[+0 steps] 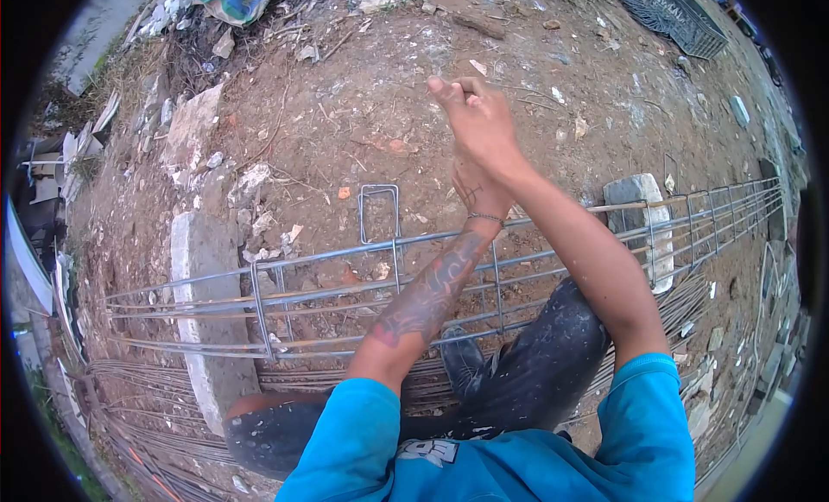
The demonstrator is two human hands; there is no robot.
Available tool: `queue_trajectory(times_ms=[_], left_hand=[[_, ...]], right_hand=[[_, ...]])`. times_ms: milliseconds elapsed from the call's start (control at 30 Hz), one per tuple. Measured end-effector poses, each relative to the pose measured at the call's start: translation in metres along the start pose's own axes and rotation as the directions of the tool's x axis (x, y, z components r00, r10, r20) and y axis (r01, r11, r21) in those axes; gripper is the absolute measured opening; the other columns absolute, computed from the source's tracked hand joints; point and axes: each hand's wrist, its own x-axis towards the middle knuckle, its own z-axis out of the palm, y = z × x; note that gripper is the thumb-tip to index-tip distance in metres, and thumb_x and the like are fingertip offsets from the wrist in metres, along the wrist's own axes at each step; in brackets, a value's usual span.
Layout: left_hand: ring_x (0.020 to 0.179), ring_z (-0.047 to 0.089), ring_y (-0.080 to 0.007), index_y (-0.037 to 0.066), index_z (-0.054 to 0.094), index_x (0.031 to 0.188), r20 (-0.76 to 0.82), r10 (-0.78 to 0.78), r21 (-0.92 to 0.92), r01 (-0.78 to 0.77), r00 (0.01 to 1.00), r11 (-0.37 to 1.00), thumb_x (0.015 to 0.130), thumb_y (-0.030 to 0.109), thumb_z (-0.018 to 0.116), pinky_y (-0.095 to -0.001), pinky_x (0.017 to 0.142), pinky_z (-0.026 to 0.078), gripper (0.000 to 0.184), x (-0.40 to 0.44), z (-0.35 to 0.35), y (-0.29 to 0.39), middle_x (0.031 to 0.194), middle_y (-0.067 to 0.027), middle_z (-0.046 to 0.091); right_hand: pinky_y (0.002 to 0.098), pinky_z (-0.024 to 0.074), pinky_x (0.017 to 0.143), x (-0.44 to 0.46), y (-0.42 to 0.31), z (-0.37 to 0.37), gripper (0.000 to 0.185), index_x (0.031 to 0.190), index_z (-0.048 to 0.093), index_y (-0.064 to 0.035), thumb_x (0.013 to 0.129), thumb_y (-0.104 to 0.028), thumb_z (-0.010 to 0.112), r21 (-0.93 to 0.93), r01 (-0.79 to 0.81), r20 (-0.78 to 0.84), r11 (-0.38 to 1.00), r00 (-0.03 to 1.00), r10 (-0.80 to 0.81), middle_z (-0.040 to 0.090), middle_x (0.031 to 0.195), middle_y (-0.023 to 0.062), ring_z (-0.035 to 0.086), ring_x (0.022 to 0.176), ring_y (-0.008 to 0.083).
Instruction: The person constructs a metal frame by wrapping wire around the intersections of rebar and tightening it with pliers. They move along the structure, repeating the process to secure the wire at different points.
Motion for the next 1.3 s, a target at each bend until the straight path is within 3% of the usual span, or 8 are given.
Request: queue_trajectory(times_ms=[133, 200, 367, 667, 867, 967, 1133, 1300], left_hand=[[0.062, 0.056, -0.018, 0.001, 0.057, 0.089, 0.515, -0.28, -0.351, 0.498, 0.81, 0.793, 0.079, 0.021, 0.068, -0.0309, 0.058, 0.045, 0.025, 0.026, -0.033, -0.008, 0.074, -0.0063, 0.059], [0.055, 0.051, -0.0143, 0.001, 0.057, 0.085, 0.912, -0.195, -0.337, 0.931, 0.36, 0.142, 0.083, 0.017, 0.062, -0.0275, 0.052, 0.042, 0.017, 0.036, -0.03, -0.014, 0.069, -0.0022, 0.058], [0.066, 0.063, -0.0234, 0.003, 0.063, 0.085, 0.37, -0.41, -0.38, 0.538, 0.834, 0.752, 0.083, 0.015, 0.062, -0.0344, 0.057, 0.046, 0.012, 0.003, 0.01, -0.016, 0.076, -0.0118, 0.065], [0.068, 0.061, -0.0164, 0.001, 0.06, 0.086, 0.674, -0.231, -0.438, 0.631, 0.701, 0.64, 0.079, 0.017, 0.069, -0.0316, 0.058, 0.046, 0.019, 0.026, -0.023, -0.014, 0.077, -0.0065, 0.064], [0.068, 0.059, -0.0181, 0.006, 0.061, 0.079, 0.183, -0.421, -0.119, 0.445, 0.888, 0.887, 0.08, 0.021, 0.066, -0.0342, 0.062, 0.045, 0.016, -0.008, 0.027, -0.012, 0.076, -0.0077, 0.064], [0.072, 0.06, -0.0156, 0.004, 0.06, 0.081, 0.428, -0.301, -0.126, 0.386, 0.853, 0.914, 0.081, 0.018, 0.065, -0.0311, 0.063, 0.045, 0.015, 0.012, -0.022, -0.017, 0.078, -0.0073, 0.064], [0.063, 0.058, -0.0204, -0.002, 0.056, 0.075, 0.849, -0.278, -0.405, 0.891, 0.45, 0.205, 0.076, 0.013, 0.063, -0.0348, 0.058, 0.046, 0.017, 0.027, -0.032, -0.017, 0.07, -0.0135, 0.061], [0.079, 0.062, -0.0379, -0.004, 0.052, 0.095, 0.397, -0.336, -0.074, 0.394, 0.855, 0.916, 0.071, 0.017, 0.071, -0.0425, 0.068, 0.048, 0.038, 0.008, -0.016, -0.022, 0.085, -0.0216, 0.063]], right_hand=[[0.0293, 0.0455, 0.059, 0.037, 0.052, -0.026, 0.057, 0.087, 0.057, -0.0036, 0.085, -0.06, 0.052, 0.597, -0.533, 0.71, 0.599, 0.699, -0.085, 0.056, 0.072, 0.0061, 0.055, 0.065, 0.0161], [0.0297, 0.0456, 0.058, 0.039, 0.039, -0.027, 0.057, 0.083, 0.054, -0.0061, 0.082, -0.063, 0.052, 0.593, -0.483, 0.706, 0.645, 0.697, -0.127, 0.054, 0.07, 0.0055, 0.055, 0.064, 0.0172], [0.0279, 0.0468, 0.059, 0.008, 0.026, 0.0, 0.054, 0.087, 0.056, -0.0022, 0.086, -0.056, 0.055, 0.063, 0.093, -0.198, 0.994, 0.977, -0.079, 0.058, 0.071, 0.0049, 0.058, 0.062, 0.0144], [0.0305, 0.0462, 0.062, 0.028, 0.037, -0.024, 0.047, 0.081, 0.055, -0.0055, 0.082, -0.051, 0.063, 0.595, -0.434, 0.671, 0.677, 0.732, -0.12, 0.056, 0.07, 0.0058, 0.054, 0.065, 0.0174], [0.0365, 0.0457, 0.06, -0.014, -0.001, 0.009, 0.055, 0.086, 0.058, -0.0007, 0.082, -0.056, 0.061, -0.224, 0.105, -0.013, 0.969, 0.994, -0.111, 0.058, 0.068, 0.008, 0.056, 0.061, 0.0176], [0.0311, 0.0465, 0.062, 0.016, 0.027, -0.017, 0.055, 0.088, 0.058, -0.0026, 0.083, -0.057, 0.058, 0.245, -0.151, 0.378, 0.958, 0.924, 0.049, 0.06, 0.074, 0.0081, 0.056, 0.066, 0.0161], [0.0282, 0.0479, 0.058, 0.007, 0.013, -0.021, 0.056, 0.088, 0.06, -0.001, 0.085, -0.057, 0.055, 0.36, -0.318, 0.487, 0.877, 0.866, 0.114, 0.058, 0.073, 0.0048, 0.057, 0.064, 0.0132], [0.0367, 0.0481, 0.07, -0.005, 0.011, 0.002, 0.052, 0.081, 0.064, -0.0013, 0.084, -0.052, 0.056, -0.066, 0.079, 0.1, 0.995, 0.992, -0.072, 0.061, 0.077, 0.016, 0.061, 0.072, 0.0255]])
